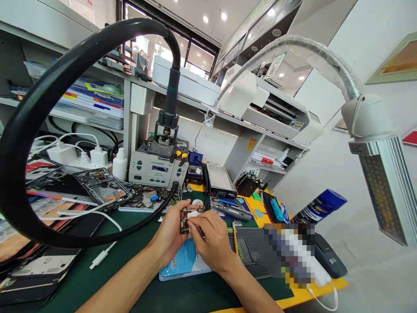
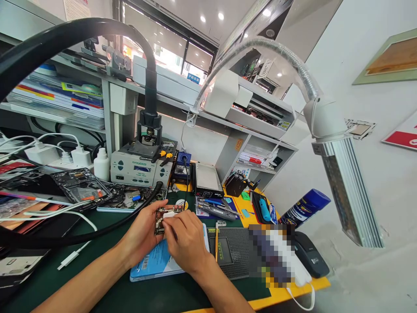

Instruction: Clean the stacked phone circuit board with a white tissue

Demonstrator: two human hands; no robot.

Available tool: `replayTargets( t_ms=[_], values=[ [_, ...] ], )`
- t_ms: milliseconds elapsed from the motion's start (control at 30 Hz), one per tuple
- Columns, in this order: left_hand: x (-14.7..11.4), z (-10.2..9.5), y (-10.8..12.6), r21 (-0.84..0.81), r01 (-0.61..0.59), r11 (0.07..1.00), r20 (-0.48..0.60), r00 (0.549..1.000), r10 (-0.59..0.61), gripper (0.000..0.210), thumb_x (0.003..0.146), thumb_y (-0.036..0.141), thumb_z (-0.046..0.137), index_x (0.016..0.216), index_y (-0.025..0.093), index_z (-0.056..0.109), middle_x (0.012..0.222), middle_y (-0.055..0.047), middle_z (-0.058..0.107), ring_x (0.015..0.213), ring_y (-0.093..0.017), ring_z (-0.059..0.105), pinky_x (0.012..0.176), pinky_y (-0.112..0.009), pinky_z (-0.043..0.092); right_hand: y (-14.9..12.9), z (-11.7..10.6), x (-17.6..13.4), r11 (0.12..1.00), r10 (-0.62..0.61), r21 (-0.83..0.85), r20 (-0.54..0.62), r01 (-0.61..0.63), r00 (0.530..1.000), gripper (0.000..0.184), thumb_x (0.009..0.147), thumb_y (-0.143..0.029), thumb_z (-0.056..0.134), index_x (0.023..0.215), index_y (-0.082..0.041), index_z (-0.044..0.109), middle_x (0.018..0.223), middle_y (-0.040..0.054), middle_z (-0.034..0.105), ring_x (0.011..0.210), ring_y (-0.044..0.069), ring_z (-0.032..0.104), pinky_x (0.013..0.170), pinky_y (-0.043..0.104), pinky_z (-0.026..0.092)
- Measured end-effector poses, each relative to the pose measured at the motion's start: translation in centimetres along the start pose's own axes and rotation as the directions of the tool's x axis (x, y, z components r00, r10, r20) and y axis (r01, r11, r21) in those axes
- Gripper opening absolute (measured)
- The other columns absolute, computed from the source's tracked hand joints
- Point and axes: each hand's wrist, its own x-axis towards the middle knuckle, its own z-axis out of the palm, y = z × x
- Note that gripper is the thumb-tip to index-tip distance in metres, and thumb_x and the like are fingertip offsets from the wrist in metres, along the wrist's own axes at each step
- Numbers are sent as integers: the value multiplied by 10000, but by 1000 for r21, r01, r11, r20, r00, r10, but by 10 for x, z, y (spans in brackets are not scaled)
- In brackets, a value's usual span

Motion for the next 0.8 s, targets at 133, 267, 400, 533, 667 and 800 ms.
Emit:
replayTargets(
  t_ms=[133,267,400,533,667,800],
  values=[
    [1,0,1,10,-2,1000,-16,1000,2,188,816,346,638,837,160,645,740,-23,677,574,-123,600,556,-239,522,3,0,-1,1000,26,16,-2,-26,1000,110,910,-132,610,984,-185,671,876,62,687,815,171,613,714,315,495],
    [-1,2,3,30,-7,1000,-27,1000,8,183,812,347,642,833,165,645,740,-22,671,587,-135,616,560,-260,542,3,-2,0,992,104,77,-29,-102,994,107,923,-137,590,962,-178,680,865,63,680,812,163,605,705,300,482],
    [-2,0,2,92,-27,995,3,1000,27,190,822,350,628,872,169,659,791,-41,683,654,-159,641,591,-290,573,2,-4,4,961,249,131,-22,-244,968,138,940,-186,574,1012,-177,691,817,43,649,713,131,569,657,272,462],
    [0,-4,-1,149,-59,987,49,997,52,218,815,385,633,870,176,655,850,-57,699,726,-177,660,652,-318,597,3,-5,5,910,383,167,14,-379,924,245,933,-243,589,1156,-179,668,811,27,640,678,119,564,627,249,471],
    [0,-4,-3,199,-108,974,97,991,90,259,800,415,648,880,170,679,883,-73,712,762,-186,669,660,-318,603,5,-6,6,866,446,214,78,-452,892,256,927,-267,598,1150,-183,692,827,32,653,693,119,579,635,239,483],
    [-2,-2,-3,264,-165,950,121,983,137,272,797,421,648,903,176,703,886,-68,712,764,-185,657,638,-327,613,8,-7,6,774,519,338,144,-535,842,251,918,-306,617,1122,-179,690,781,13,633,654,104,572,604,219,480]
  ],
)
